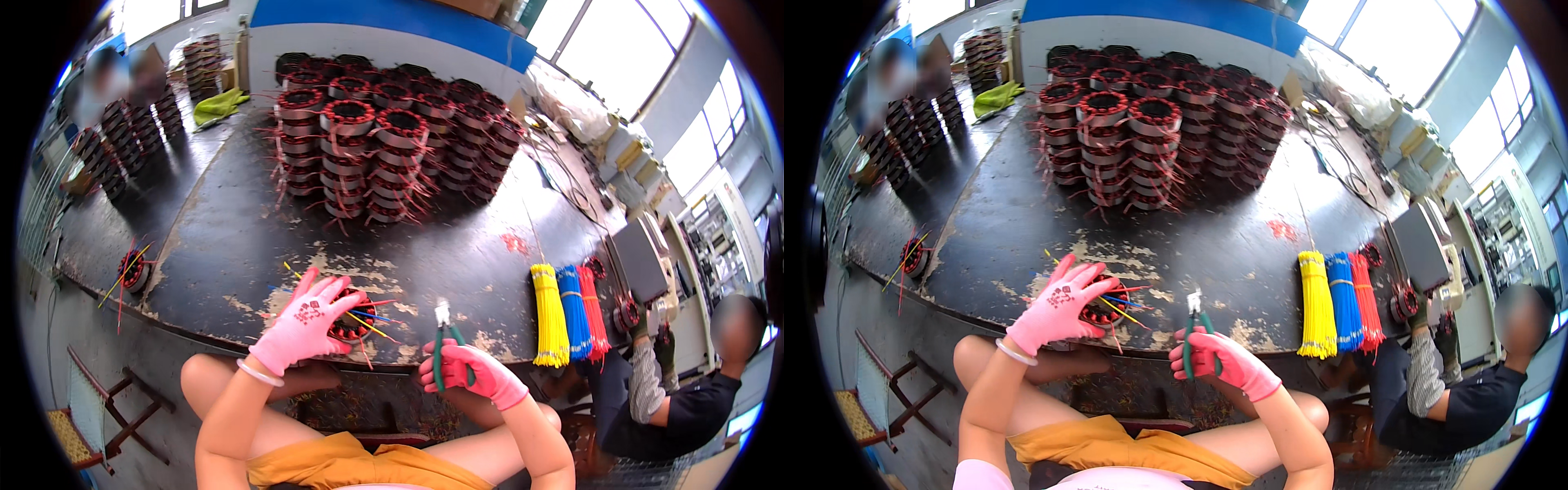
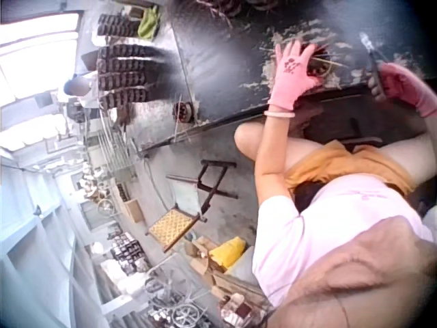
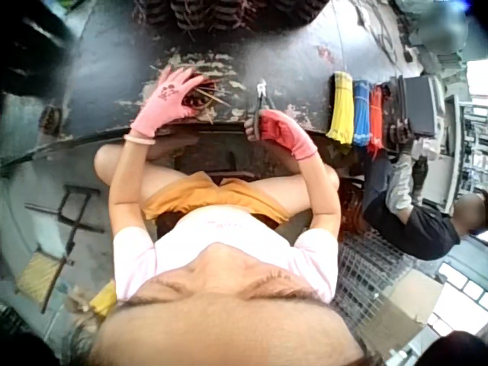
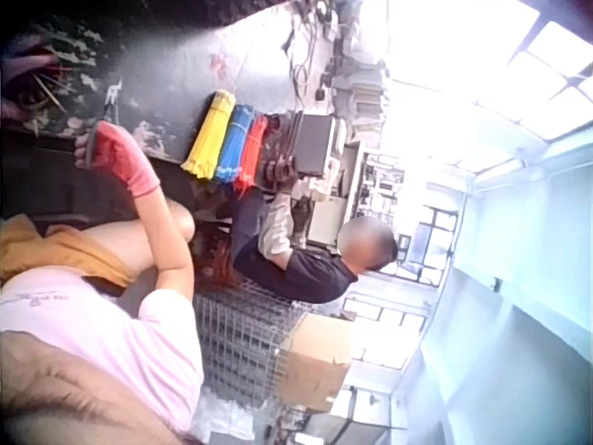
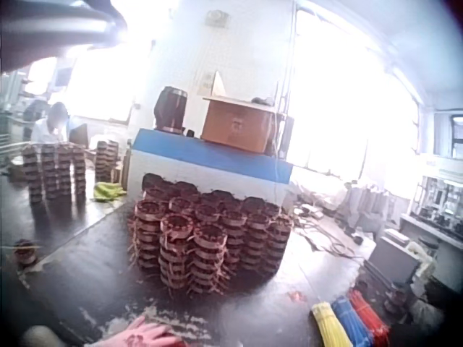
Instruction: The person sits cross-legged at a workbench and assembles electrical components by inserting colored plastic rods into circular metal cores. They use pliers to trim the ends of the rods and stack the finished units on the table.
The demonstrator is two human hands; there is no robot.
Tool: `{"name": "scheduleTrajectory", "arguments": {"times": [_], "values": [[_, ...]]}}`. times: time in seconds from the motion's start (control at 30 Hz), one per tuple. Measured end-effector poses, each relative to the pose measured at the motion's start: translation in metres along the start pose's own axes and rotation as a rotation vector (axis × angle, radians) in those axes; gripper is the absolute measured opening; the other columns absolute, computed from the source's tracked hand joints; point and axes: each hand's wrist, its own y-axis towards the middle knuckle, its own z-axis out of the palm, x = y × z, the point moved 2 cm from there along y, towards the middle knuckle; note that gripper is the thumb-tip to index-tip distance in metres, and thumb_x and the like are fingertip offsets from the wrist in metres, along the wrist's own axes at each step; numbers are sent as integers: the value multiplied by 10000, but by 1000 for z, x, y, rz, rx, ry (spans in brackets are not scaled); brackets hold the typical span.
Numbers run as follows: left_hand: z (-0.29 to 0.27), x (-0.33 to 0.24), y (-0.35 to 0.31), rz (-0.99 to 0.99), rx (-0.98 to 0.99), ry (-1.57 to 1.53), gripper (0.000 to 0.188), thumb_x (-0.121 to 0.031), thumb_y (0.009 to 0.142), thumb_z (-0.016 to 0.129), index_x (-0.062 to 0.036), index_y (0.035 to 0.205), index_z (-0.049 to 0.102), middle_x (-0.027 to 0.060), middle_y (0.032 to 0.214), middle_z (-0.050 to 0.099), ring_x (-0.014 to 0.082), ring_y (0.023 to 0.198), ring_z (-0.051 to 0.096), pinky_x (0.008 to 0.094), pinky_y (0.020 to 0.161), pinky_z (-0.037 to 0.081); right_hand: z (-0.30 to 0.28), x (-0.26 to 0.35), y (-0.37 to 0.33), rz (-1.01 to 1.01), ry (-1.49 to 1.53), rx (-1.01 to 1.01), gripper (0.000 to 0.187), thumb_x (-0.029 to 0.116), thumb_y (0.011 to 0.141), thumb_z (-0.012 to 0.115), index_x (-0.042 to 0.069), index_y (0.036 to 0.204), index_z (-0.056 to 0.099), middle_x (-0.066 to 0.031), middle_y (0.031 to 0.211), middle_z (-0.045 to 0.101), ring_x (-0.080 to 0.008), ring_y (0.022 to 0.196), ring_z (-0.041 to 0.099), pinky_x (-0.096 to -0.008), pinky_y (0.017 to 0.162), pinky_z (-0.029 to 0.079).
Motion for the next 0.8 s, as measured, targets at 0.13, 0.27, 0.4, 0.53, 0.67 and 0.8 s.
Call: {"name": "scheduleTrajectory", "arguments": {"times": [0.13, 0.27, 0.4, 0.53, 0.67, 0.8], "values": [[4, 6, 18, 77, 25, 38, 946, -339, 631, 902, -210, 1484, 515, 179, 1525, 455, 373, 1457, 365, 535, 1261, 186, -2, -8, 5, 97, -171, 32, 488, 393, 1039, 581, 32, 1357, 496, -149, 1097, 678, -247, 975, 700, -389, 876, 587], [-1, 4, 24, 52, 72, -4, 951, -326, 615, 910, -236, 1479, 522, 164, 1490, 472, 392, 1440, 368, 532, 1259, 195, 5, -5, 12, 108, -306, 17, 474, 420, 1037, 575, 56, 1332, 504, -115, 1062, 671, -206, 932, 695, -350, 837, 585], [-1, 4, 25, 40, 81, -28, 954, -316, 606, 916, -241, 1474, 527, 156, 1473, 484, 403, 1430, 374, 531, 1256, 205, 15, 1, 17, 130, -374, -36, 476, 422, 1040, 565, 56, 1339, 507, -96, 1045, 668, -180, 865, 688, -311, 773, 572], [0, 4, 24, 35, 63, -37, 953, -310, 601, 919, -237, 1469, 531, 154, 1471, 487, 406, 1426, 378, 531, 1254, 214, 14, 1, 24, 103, -434, -56, 473, 506, 1013, 581, 104, 1259, 542, -64, 1012, 680, -164, 831, 689, -317, 744, 549], [0, 6, 24, 49, 53, -56, 951, -302, 598, 920, -235, 1465, 534, 154, 1465, 491, 406, 1420, 386, 531, 1251, 225, 18, 4, 27, 105, -468, -100, 468, 516, 1014, 572, 96, 1217, 551, -65, 976, 677, -160, 796, 681, -311, 713, 541], [0, 6, 23, 55, 41, -62, 952, -292, 591, 921, -236, 1461, 539, 151, 1458, 497, 398, 1412, 399, 531, 1249, 235, 23, 6, 29, 38, -517, -166, 467, 507, 1016, 574, 76, 1194, 551, -67, 935, 665, -157, 756, 666, -295, 687, 538]]}}
